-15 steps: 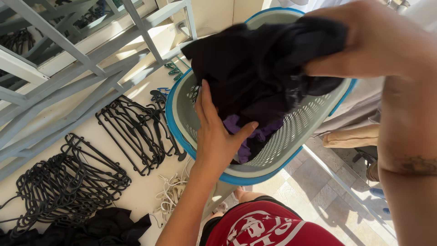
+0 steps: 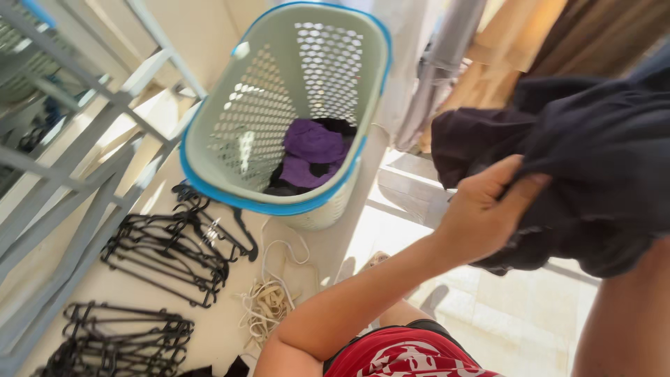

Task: The person repeatedly picks up dark-colored garments from a table, places each on a hanger, and hangs them on a clothes rack. The person also retrieves items from a laundry basket and places them on the rack.

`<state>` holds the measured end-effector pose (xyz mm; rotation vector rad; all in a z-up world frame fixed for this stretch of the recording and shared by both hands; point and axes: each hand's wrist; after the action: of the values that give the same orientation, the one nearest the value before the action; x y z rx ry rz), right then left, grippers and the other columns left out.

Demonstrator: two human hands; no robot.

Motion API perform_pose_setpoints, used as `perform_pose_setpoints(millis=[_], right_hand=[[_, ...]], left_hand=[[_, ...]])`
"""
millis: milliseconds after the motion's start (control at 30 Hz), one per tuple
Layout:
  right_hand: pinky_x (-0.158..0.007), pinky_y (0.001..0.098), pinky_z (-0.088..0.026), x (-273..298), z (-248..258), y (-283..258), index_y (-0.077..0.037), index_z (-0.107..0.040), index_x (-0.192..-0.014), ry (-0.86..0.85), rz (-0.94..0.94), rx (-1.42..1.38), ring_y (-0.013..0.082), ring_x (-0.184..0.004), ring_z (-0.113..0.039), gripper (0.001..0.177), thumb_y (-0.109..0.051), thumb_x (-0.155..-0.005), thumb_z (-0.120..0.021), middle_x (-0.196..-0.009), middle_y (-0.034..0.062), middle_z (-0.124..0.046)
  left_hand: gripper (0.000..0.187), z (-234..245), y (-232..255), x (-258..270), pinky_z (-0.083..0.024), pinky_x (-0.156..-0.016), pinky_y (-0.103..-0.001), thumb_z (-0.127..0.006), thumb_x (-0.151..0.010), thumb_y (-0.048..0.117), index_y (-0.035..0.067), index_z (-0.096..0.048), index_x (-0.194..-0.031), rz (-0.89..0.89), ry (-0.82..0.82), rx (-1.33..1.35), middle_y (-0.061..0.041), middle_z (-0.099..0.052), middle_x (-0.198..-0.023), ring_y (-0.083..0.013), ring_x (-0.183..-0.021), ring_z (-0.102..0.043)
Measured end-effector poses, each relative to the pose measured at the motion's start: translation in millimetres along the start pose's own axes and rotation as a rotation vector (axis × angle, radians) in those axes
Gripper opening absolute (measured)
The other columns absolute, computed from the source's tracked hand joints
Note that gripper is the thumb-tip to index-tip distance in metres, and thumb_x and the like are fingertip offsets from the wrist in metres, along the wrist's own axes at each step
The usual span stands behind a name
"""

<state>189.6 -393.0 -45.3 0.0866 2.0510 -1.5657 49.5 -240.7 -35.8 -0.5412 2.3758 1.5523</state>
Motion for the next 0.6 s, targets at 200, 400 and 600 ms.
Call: perform_pose_setpoints(millis=[200,400,600], right_hand=[[-0.088,0.0202,-0.053,86,125,-8,-0.003,-0.071,-0.119,0.388,-0.170,0.161,0.0058,-0.098,-0.066,0.016,-0.016,-0.109,-0.071,-0.111,0.0007,-0.071],[-0.077,0.0190,-0.049,142,165,-31,-0.001,-0.073,-0.118,0.486,-0.146,0.550,0.0060,-0.087,-0.063,0.024,-0.022,-0.108,-0.068,-0.097,0.0009,-0.072],[-0.075,0.0207,-0.047,152,178,-83,-0.002,-0.073,-0.116,0.464,0.116,0.913,0.0066,-0.086,-0.060,0.023,-0.023,-0.111,-0.065,-0.094,0.0022,-0.071]], left_hand=[[0.038,47,-83,2,-0.052,-0.078,-0.022,-0.054,-0.109,0.033,0.000,-0.072,-0.112,0.348,0.219,0.074,0.000,-0.073,-0.099,-0.0057,-0.085,-0.062],[0.037,45,-121,17,-0.042,-0.075,-0.021,-0.061,-0.109,0.034,0.000,-0.074,-0.102,0.392,0.183,-0.219,0.006,-0.058,-0.085,-0.0024,-0.079,-0.047],[0.046,-3,-120,10,-0.042,-0.062,-0.030,-0.070,-0.097,0.045,0.003,-0.070,-0.082,0.351,0.160,-0.830,0.001,-0.055,-0.063,-0.0123,-0.064,-0.049]])
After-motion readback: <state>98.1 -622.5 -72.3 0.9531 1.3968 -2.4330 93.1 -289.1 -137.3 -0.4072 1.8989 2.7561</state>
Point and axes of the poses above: each hand's wrist, its own x-axis away from the middle knuckle, its own z-axis out of the back of the hand, y = z × x
